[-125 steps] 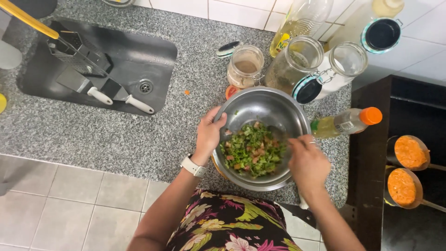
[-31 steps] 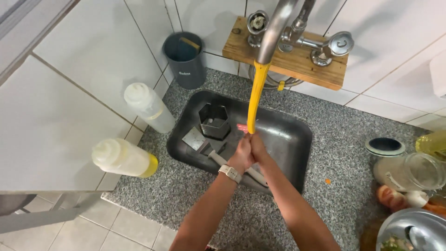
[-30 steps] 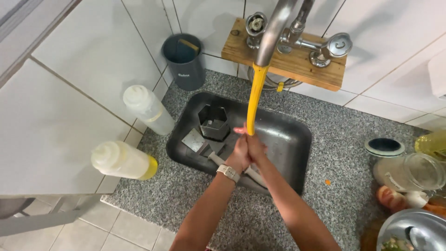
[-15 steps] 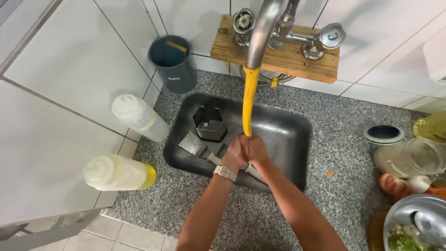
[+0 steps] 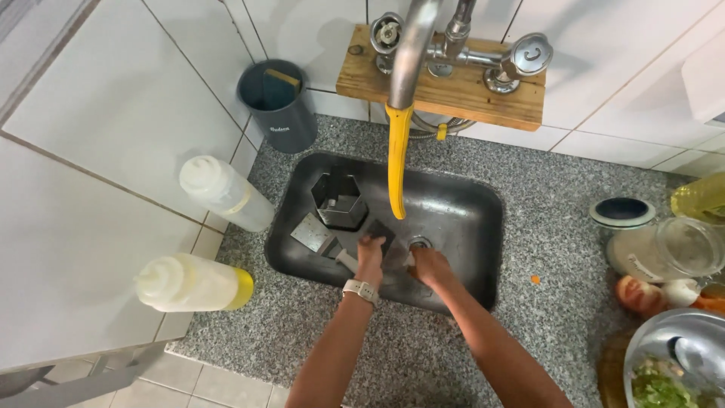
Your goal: Seasoning a salad by scraping chopped greens into a bowl, adding salt and oil, and mixing thoroughly.
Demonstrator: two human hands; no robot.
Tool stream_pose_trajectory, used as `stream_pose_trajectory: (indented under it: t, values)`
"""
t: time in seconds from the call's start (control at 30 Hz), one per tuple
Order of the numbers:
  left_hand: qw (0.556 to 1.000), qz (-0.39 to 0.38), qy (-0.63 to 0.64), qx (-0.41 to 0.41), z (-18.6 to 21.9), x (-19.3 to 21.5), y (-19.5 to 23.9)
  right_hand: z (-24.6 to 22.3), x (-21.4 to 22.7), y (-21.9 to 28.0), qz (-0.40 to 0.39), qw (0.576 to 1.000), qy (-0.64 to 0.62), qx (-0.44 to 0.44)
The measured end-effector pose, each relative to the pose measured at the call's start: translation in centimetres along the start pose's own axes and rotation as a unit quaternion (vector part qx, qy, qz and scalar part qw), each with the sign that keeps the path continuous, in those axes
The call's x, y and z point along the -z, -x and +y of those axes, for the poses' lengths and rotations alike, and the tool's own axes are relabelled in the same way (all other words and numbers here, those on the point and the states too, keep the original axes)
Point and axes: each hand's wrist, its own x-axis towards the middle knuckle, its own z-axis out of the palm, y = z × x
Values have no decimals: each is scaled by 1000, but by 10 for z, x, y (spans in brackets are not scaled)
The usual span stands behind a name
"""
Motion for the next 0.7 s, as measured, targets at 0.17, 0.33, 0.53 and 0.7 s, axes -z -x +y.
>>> stream_pose_trajectory:
  t: [0.17, 0.33, 0.53, 0.7]
  values:
    - [993, -107, 39, -32, 21, -39, 104, -50, 63, 79, 176, 976, 126, 26]
    - [991, -14, 122, -54, -13, -45, 28, -82, 89, 145, 298, 911, 259, 122]
    - [987, -24, 146, -64, 28, -22, 30, -83, 139, 196, 177, 951, 209, 143]
    - [962, 36, 153, -224, 65, 6, 70, -74, 154, 215, 128, 974, 168, 86]
